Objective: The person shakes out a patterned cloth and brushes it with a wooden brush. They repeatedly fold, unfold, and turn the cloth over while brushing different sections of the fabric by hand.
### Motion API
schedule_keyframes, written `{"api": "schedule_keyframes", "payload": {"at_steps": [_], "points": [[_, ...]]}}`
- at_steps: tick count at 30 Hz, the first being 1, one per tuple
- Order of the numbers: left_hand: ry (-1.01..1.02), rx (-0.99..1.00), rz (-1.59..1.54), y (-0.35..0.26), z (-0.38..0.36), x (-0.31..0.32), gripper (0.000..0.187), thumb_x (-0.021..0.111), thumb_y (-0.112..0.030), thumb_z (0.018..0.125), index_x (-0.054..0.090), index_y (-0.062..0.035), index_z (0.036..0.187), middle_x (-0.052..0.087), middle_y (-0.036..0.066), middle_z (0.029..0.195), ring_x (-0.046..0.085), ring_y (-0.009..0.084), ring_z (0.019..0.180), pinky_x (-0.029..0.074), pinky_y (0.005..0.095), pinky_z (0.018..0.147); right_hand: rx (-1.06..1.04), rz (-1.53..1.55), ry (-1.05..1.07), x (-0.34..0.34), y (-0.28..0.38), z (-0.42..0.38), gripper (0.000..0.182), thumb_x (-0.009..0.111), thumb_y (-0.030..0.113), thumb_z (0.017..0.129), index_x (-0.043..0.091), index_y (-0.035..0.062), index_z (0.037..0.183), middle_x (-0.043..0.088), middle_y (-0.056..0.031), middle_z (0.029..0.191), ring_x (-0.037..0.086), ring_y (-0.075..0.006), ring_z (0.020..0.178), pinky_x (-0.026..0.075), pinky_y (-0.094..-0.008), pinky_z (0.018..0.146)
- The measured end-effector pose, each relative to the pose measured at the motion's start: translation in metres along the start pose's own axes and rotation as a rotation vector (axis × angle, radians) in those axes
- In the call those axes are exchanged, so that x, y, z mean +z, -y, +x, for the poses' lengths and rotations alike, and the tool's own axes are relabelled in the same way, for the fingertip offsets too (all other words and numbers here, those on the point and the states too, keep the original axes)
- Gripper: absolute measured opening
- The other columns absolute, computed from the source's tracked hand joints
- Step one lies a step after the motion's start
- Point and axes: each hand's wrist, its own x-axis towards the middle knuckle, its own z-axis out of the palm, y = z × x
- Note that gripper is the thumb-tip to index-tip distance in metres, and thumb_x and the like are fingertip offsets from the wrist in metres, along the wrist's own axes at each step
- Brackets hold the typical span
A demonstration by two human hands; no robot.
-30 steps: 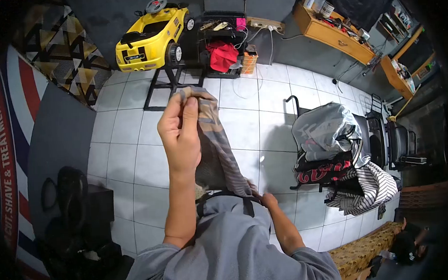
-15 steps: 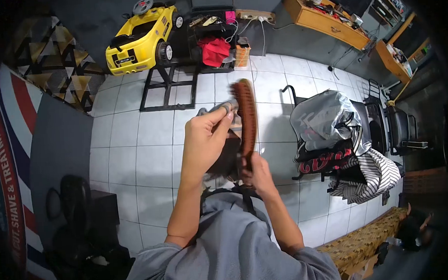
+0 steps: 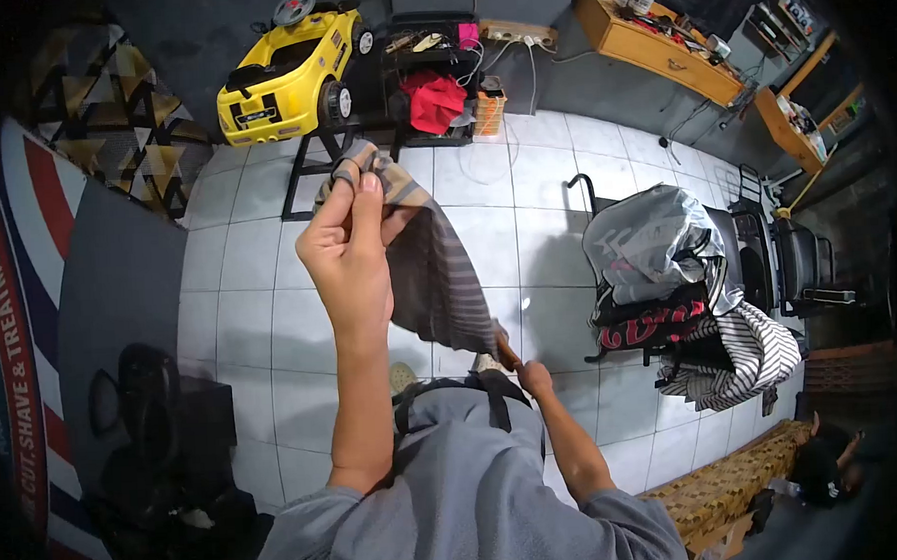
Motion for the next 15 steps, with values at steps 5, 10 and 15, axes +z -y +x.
{"api": "schedule_keyframes", "payload": {"at_steps": [5,10,15], "points": [[0.092,-0.061,0.009,0.018,-0.004,0.003,0.025,0.053,-0.007,0.091,0.057,0.0066,0.112,0.064,0.009,0.093,0.063,0.0129,0.079,0.056,0.0270,0.070,-0.103,0.984,-0.204,-0.064,0.060,-0.019,0.048,0.048,0.047,0.092,0.056,0.0045,0.071,0.050,-0.0034,0.054,0.045,-0.0131,0.040,0.036,-0.0277,0.038],[0.182,-0.174,0.093,0.035,-0.020,0.013,0.026,0.052,-0.008,0.092,0.056,0.0063,0.113,0.063,0.007,0.092,0.062,0.0129,0.078,0.056,0.0288,0.071,-0.354,1.846,0.028,-0.192,0.168,-0.122,0.035,0.045,0.033,0.096,0.047,0.0080,0.072,0.039,0.0020,0.052,0.034,-0.0063,0.041,0.026,-0.0220,0.037],[0.171,-0.085,0.113,0.034,-0.023,0.022,0.031,0.051,-0.008,0.093,0.052,0.0063,0.120,0.061,0.010,0.101,0.060,0.0133,0.088,0.055,0.0288,0.075,-0.650,1.551,0.267,-0.169,0.187,-0.121,0.032,0.046,0.033,0.096,0.048,0.0065,0.079,0.040,0.0013,0.053,0.034,-0.0063,0.041,0.025,-0.0219,0.036]]}}
